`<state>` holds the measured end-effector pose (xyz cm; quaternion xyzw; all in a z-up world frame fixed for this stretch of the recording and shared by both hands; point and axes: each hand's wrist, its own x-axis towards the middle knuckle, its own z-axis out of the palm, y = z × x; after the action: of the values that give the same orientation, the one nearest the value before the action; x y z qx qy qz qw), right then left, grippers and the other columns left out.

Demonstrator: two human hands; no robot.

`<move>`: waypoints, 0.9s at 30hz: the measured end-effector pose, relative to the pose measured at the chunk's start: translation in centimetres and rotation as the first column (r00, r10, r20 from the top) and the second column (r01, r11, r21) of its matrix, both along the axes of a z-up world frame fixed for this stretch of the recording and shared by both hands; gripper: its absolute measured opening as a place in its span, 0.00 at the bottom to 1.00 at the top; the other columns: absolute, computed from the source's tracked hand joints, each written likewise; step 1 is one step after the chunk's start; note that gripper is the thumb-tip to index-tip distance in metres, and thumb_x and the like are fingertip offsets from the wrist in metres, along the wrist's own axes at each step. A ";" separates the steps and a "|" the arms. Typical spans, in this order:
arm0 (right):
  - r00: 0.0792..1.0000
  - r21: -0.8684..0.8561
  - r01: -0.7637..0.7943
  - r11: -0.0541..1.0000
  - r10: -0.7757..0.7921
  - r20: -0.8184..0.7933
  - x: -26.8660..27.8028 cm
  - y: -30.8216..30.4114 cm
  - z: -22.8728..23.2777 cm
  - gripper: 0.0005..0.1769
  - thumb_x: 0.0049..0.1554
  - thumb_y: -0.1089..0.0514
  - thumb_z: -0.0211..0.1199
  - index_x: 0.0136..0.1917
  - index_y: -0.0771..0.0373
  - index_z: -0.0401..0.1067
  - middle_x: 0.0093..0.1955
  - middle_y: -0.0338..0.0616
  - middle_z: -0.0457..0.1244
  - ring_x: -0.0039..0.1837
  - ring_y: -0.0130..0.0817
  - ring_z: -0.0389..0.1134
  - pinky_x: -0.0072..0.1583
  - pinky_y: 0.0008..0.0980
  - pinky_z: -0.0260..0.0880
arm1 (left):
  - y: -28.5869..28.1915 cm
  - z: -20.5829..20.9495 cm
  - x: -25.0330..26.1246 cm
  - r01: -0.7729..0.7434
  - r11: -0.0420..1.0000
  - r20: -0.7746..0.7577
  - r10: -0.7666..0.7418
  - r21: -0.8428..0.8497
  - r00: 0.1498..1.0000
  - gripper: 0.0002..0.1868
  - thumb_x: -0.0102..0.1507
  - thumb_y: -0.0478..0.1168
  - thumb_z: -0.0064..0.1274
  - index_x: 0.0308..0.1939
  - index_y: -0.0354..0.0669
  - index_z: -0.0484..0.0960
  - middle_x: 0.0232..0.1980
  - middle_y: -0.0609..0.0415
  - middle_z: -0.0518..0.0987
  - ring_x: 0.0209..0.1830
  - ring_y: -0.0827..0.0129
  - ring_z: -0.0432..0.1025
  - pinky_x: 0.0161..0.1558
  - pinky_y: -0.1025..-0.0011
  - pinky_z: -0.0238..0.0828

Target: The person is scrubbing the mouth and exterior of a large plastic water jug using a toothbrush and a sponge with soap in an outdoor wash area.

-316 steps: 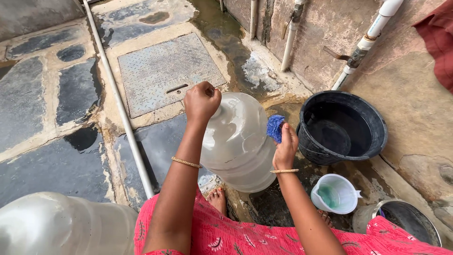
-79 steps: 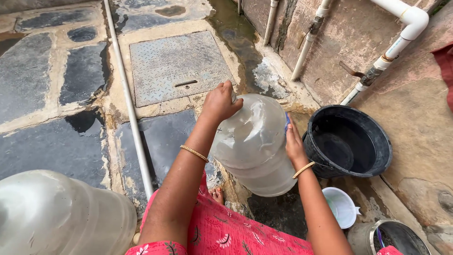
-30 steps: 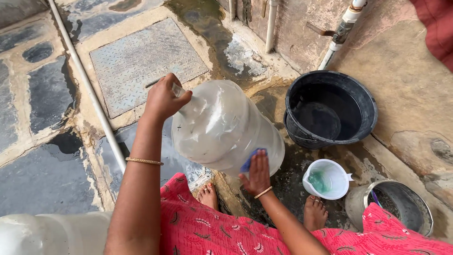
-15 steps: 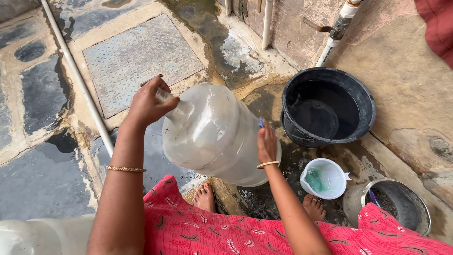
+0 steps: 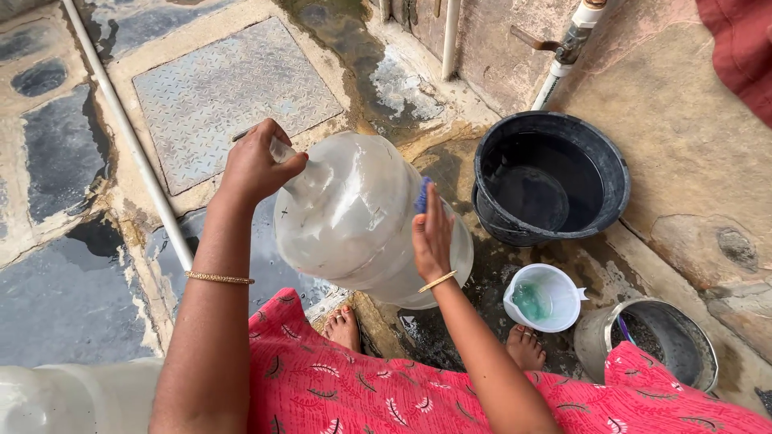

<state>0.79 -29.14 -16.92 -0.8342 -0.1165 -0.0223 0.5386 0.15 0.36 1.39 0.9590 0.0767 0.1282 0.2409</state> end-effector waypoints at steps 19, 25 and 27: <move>0.740 0.496 0.403 0.769 0.045 -0.671 7.6 -10.4 -26.3 0.39 0.64 0.32 0.47 0.73 0.65 0.64 0.71 0.50 0.63 0.70 0.43 0.62 0.70 0.40 0.59 | -0.6 2.2 -1.4 -0.267 0.963 -0.253 0.268 0.037 0.930 0.40 0.52 0.69 0.63 0.48 0.36 0.79 0.39 0.37 0.83 0.40 0.50 0.81 0.49 0.58 0.75; 0.881 -0.244 0.101 0.964 0.027 0.471 -0.9 2.9 0.0 0.29 0.73 0.53 0.33 0.83 0.68 0.47 0.84 0.58 0.48 0.84 0.49 0.47 0.82 0.48 0.42 | -0.7 0.0 -0.9 -0.277 0.954 -0.156 0.293 0.116 0.943 0.35 0.49 0.65 0.64 0.46 0.42 0.85 0.39 0.40 0.84 0.42 0.49 0.79 0.46 0.55 0.75; 0.920 -0.173 -0.065 0.983 0.126 0.372 -7.5 5.4 10.1 0.41 0.69 0.38 0.22 0.84 0.64 0.48 0.86 0.56 0.41 0.86 0.56 0.37 0.81 0.61 0.28 | -1.0 -0.1 -0.9 -0.323 0.934 -0.129 0.343 0.154 0.931 0.31 0.50 0.61 0.62 0.45 0.42 0.86 0.41 0.40 0.84 0.43 0.48 0.79 0.47 0.55 0.75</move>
<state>-6.71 -23.76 -6.81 -0.8470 -0.2612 -0.1483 0.4386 -0.73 -0.62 1.31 0.9527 0.2481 0.0977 0.1459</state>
